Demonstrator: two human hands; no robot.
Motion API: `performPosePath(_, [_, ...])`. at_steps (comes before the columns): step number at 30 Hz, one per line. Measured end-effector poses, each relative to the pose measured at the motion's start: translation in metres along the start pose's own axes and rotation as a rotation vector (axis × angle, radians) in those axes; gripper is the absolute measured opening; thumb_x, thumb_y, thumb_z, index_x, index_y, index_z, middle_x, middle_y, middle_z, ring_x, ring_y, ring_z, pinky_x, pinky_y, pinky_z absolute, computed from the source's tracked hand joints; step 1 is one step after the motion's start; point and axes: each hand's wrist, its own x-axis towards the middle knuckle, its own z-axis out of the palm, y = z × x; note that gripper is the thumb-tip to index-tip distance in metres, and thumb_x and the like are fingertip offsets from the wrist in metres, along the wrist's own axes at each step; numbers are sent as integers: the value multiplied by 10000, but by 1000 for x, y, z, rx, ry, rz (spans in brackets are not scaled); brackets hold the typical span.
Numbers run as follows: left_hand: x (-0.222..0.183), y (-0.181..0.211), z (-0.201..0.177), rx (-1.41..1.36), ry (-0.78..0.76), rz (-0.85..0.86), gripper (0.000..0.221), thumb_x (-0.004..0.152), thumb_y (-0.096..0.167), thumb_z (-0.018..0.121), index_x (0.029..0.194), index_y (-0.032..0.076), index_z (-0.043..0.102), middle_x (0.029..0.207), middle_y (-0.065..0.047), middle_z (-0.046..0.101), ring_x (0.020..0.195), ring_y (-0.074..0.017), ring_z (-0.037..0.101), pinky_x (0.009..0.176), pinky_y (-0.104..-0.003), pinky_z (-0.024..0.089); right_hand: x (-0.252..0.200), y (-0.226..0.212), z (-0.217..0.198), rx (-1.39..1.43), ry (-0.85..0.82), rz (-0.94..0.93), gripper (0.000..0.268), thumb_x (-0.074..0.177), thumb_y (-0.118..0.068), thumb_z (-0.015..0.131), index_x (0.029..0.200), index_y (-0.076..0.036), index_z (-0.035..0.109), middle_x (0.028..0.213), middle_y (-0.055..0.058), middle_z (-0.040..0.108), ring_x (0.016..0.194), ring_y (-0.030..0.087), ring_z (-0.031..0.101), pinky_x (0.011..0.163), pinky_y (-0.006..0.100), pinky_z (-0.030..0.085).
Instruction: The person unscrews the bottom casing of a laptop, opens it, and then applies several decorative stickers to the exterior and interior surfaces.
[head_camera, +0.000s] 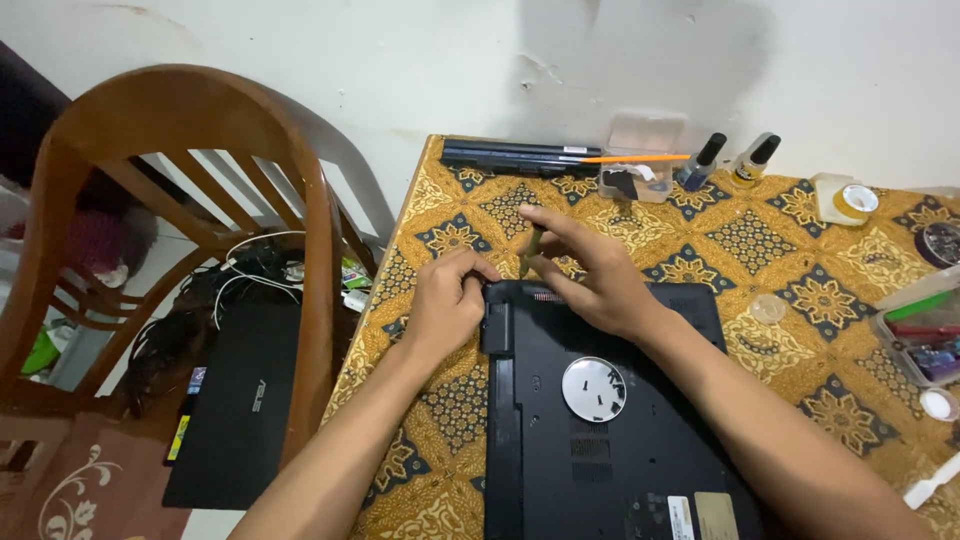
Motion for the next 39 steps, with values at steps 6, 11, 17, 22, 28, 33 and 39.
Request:
performPosePath(6, [0,-4,1,3,-9,11,349,824,-130,465,816,62,757,744,-173,709,768,-417,696,700,-435,576,-2,9,-1,-41,15,0,549,904,31,724,1426,-61,580,880,132,739,801,302,772,739,450,616])
performPosePath(11, [-2,-3,2,30,34,19,357,818,-129,474,776,84,758,720,-146,707,767,-402,693,716,-441,575,-2,5,0,-36,19,-28,506,929,49,659,1419,-55,587,956,176,747,821,334,763,726,458,617])
performPosePath(17, [-2,-1,0,49,124,12,364,817,-132,456,748,89,738,681,-128,697,749,-390,685,713,-445,572,0,-4,2,-97,1,-56,573,872,28,763,1412,-45,584,949,156,760,818,315,771,735,453,622])
performPosePath(22, [-4,-1,-1,87,223,-78,384,815,-128,432,735,102,729,670,-102,702,749,-362,672,755,-430,546,-2,-1,2,-47,-18,-34,548,900,79,684,1424,-48,581,977,142,773,861,312,780,785,446,611])
performPosePath(28, [-7,-2,-1,207,275,-126,363,783,-118,468,698,133,715,670,-79,703,836,-363,661,849,-433,504,-2,-7,2,-47,1,0,564,918,91,658,1453,-30,527,984,185,752,889,338,769,821,488,612])
performPosePath(33, [-6,-3,-1,238,263,-172,385,783,-114,503,671,183,722,673,-8,706,882,-285,640,876,-375,435,-5,7,3,-118,5,7,638,863,96,735,1454,-33,531,926,183,735,818,326,765,760,460,619])
performPosePath(39, [-9,-15,2,200,240,-130,396,768,-141,512,657,179,718,672,0,707,904,-262,620,895,-382,398,-2,-2,5,-24,-39,51,648,888,103,670,1487,-43,470,972,148,745,838,289,764,793,444,622])
